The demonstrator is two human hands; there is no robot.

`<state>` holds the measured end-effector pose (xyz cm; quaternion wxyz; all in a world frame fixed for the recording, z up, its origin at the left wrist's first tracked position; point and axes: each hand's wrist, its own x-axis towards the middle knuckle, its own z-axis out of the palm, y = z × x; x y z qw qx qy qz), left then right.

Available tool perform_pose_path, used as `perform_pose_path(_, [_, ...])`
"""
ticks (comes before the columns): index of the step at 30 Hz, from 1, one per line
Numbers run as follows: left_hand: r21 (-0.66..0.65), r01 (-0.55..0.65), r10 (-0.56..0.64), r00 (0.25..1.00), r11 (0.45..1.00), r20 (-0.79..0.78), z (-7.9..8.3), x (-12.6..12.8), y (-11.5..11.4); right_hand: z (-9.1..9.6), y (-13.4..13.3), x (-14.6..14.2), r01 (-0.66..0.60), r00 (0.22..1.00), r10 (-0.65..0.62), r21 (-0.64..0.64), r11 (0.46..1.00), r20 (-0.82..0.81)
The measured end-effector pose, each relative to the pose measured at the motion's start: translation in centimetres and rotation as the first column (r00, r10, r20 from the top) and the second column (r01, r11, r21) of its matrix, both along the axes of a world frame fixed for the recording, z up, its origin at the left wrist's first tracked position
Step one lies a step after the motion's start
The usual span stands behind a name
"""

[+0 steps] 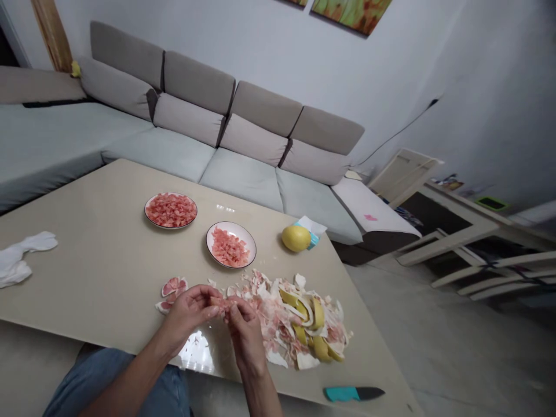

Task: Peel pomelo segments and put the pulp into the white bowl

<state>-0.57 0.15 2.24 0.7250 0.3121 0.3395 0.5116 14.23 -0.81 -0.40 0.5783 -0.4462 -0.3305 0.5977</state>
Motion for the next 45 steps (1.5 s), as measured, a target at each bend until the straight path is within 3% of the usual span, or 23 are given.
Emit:
perform_pose_path(7, [0.015,-0.056,0.056,0.998,0.998,0.022,0.3,-0.6,0.2,-0.3,1.1,1.3,0.033,0.957,-0.054,-0.079,0.996,-0.284])
perform_pose_path(13, [-0.009,0.111,-0.111,0.993,0.994,0.034,0.0,-0.5,-0.3,-0.6,0.4,1.7,-0.056,0.946,0.024,-0.089,0.994,-0.325])
perform_pose_path(19, [0.054,0.13,-0.122,0.983,0.99,-0.135,-0.8,0.0,-0.1,-0.6,-0.3,0.6,-0.039,0.986,0.031,-0.045,0.998,-0.161])
perform_pose_path(22, [0.048,0.155,-0.148,0.98,0.987,-0.129,-1.1,0.1,0.0,-0.2,-0.7,0.2,0.001,1.0,-0.001,-0.008,1.0,0.013])
perform_pose_path(26, [-0.007,0.223,-0.222,0.966,0.975,-0.131,-1.3,0.2,-0.1,1.1,-1.2,0.3,0.008,0.922,-0.074,0.174,0.985,0.379])
perform_pose_path(28, [-0.042,0.255,-0.258,0.959,0.966,-0.116,-1.2,0.1,-0.2,1.8,-1.3,0.4,-0.028,0.87,-0.094,0.239,0.971,0.485])
perform_pose_path(36, [-0.041,0.257,-0.259,0.964,0.965,-0.052,-0.6,-0.1,-0.2,2.4,-1.6,0.7,-0.016,0.868,-0.101,0.231,0.973,0.486])
perform_pose_path(40, [-0.006,0.21,-0.208,0.963,0.978,-0.172,-0.7,0.0,-0.2,2.4,-1.9,0.9,-0.074,0.814,-0.104,0.28,0.957,0.572])
perform_pose_path(45, [0.121,0.085,-0.035,0.928,0.989,-0.37,-0.9,0.1,0.1,2.1,-1.9,0.9,-0.058,0.823,-0.09,0.241,0.969,0.56])
